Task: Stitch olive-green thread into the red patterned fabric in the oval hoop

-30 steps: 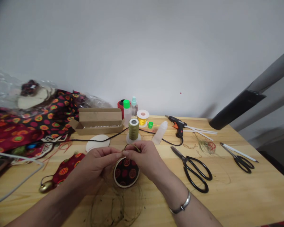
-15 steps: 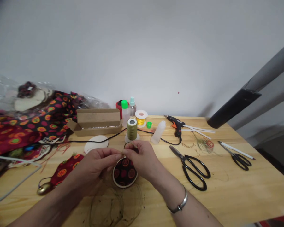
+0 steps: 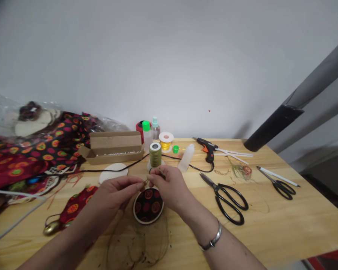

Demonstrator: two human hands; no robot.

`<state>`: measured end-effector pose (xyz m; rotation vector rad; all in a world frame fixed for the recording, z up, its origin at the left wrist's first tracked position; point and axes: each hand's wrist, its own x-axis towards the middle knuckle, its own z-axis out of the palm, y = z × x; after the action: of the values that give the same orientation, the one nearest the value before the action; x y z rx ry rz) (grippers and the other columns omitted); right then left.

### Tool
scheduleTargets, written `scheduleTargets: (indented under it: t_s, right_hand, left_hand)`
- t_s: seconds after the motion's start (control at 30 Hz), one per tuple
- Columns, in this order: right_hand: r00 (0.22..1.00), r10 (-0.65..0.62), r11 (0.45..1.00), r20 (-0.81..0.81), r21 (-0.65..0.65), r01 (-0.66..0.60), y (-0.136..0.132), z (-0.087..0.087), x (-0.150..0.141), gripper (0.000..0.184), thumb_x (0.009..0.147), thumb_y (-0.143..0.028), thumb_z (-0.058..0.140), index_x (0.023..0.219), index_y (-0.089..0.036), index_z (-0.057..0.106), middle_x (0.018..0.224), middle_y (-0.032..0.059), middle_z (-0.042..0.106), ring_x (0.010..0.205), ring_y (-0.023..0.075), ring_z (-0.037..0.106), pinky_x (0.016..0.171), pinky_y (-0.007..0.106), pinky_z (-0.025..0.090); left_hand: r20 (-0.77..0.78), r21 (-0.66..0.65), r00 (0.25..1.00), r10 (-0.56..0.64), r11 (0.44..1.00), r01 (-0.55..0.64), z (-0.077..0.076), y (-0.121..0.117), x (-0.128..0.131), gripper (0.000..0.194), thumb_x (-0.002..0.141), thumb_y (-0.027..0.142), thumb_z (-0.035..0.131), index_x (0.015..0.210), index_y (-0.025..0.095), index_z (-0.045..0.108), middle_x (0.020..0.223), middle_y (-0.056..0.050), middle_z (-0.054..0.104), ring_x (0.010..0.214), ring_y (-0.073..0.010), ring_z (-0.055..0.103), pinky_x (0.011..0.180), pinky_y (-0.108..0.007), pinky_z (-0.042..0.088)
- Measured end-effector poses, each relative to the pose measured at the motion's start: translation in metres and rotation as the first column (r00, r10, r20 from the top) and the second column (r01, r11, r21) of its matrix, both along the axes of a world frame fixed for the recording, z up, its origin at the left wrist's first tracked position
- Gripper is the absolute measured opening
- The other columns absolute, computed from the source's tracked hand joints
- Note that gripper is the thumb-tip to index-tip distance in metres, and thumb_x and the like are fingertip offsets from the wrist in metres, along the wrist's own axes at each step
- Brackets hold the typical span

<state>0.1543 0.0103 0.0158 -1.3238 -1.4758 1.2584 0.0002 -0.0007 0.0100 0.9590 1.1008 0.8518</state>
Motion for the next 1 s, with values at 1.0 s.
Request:
scheduleTargets:
  t_s: [1.0]
  right_hand:
    - [0.931, -0.141, 0.971, -0.336, -0.231, 0.063, -0.001, -0.002, -0.006, 0.019, 0.067, -0.031, 0.061, 0.063, -0.015, 0.051, 0.049, -0.0032, 0.054, 0.036, 0.0034, 0.029, 0.036, 0.019, 0.017]
  left_hand:
    - [-0.613, 0.495, 0.790, -0.013, 0.773, 0.397, -0.013, -0.013, 0.005, 0.025, 0.082, 0.029, 0.045, 0.079, 0.026, 0.070, 0.059, 0.000, 0.063, 0.054, -0.0147, 0.053, 0.053, -0.023, 0.032]
